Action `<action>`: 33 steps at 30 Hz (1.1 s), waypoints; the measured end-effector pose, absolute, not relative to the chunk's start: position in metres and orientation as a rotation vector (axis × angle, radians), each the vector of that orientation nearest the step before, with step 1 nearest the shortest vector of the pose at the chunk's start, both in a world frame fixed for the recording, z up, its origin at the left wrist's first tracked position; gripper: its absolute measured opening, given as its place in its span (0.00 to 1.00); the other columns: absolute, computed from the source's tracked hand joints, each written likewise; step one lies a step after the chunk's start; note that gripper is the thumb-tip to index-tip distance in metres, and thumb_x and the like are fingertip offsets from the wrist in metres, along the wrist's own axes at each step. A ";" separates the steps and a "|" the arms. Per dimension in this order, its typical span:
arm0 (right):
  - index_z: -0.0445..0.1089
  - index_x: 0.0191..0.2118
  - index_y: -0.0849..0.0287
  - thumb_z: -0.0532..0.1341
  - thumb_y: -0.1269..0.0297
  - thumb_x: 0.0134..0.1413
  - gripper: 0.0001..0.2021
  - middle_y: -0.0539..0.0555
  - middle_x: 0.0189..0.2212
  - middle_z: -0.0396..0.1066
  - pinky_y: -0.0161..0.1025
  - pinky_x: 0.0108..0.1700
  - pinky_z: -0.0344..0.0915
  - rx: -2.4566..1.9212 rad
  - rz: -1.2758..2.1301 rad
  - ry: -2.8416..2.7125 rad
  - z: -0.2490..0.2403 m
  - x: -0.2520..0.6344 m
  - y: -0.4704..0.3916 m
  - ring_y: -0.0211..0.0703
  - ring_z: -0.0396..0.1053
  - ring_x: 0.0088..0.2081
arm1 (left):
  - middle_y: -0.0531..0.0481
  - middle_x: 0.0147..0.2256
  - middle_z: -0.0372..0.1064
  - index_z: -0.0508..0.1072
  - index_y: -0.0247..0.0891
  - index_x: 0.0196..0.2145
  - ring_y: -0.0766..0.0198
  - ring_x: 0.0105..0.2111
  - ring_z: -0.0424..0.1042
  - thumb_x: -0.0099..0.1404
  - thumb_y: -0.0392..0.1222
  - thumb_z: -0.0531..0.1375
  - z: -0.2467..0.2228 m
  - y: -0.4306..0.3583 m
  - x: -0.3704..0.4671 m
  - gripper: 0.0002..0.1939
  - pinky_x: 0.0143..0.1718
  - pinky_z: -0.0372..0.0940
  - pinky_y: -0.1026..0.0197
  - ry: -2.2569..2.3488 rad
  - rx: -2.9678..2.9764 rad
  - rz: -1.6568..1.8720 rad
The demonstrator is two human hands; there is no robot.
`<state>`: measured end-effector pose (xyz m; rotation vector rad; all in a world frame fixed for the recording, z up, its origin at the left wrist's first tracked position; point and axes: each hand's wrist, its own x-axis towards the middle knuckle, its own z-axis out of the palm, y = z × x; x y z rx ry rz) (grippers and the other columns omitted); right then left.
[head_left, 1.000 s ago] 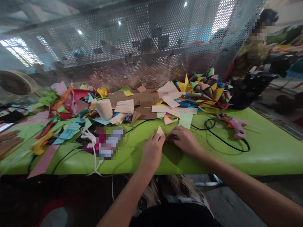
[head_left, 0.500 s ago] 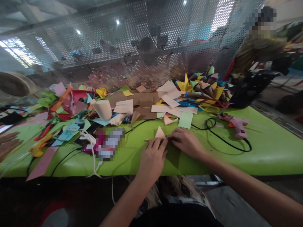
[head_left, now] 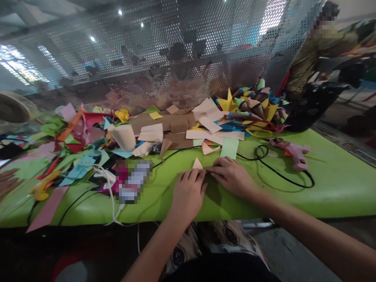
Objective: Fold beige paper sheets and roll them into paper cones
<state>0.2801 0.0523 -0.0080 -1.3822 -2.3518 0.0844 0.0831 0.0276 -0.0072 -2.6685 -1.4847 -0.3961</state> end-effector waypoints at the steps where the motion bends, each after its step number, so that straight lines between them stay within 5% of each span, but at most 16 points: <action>1: 0.76 0.52 0.48 0.58 0.65 0.64 0.15 0.56 0.39 0.71 0.44 0.45 0.63 -1.395 0.054 -2.359 -0.007 0.279 0.051 0.49 0.65 0.43 | 0.44 0.52 0.69 0.65 0.41 0.60 0.54 0.50 0.68 0.71 0.42 0.55 -0.007 0.029 0.083 0.21 0.53 0.63 0.49 -1.487 -2.667 -0.393; 12: 0.72 0.54 0.52 0.56 0.64 0.64 0.16 0.58 0.52 0.71 0.48 0.50 0.62 -1.456 -0.065 -2.387 -0.004 0.275 0.045 0.53 0.65 0.51 | 0.48 0.60 0.66 0.66 0.40 0.59 0.55 0.51 0.68 0.72 0.42 0.52 -0.008 0.039 0.085 0.20 0.52 0.66 0.50 -1.496 -2.660 -0.403; 19: 0.70 0.57 0.57 0.55 0.69 0.63 0.18 0.59 0.50 0.74 0.50 0.51 0.64 -1.325 -0.034 -2.387 -0.006 0.272 0.035 0.53 0.68 0.50 | 0.48 0.60 0.66 0.67 0.39 0.59 0.56 0.57 0.64 0.71 0.36 0.52 -0.008 0.041 0.082 0.20 0.55 0.64 0.49 -1.472 -2.705 -0.467; 33: 0.70 0.54 0.62 0.56 0.69 0.62 0.17 0.61 0.50 0.74 0.51 0.50 0.68 -1.356 -0.030 -2.449 -0.008 0.265 0.034 0.54 0.70 0.48 | 0.44 0.65 0.58 0.59 0.36 0.64 0.56 0.65 0.57 0.75 0.47 0.45 -0.014 0.043 0.080 0.25 0.62 0.58 0.47 -1.525 -2.773 -0.529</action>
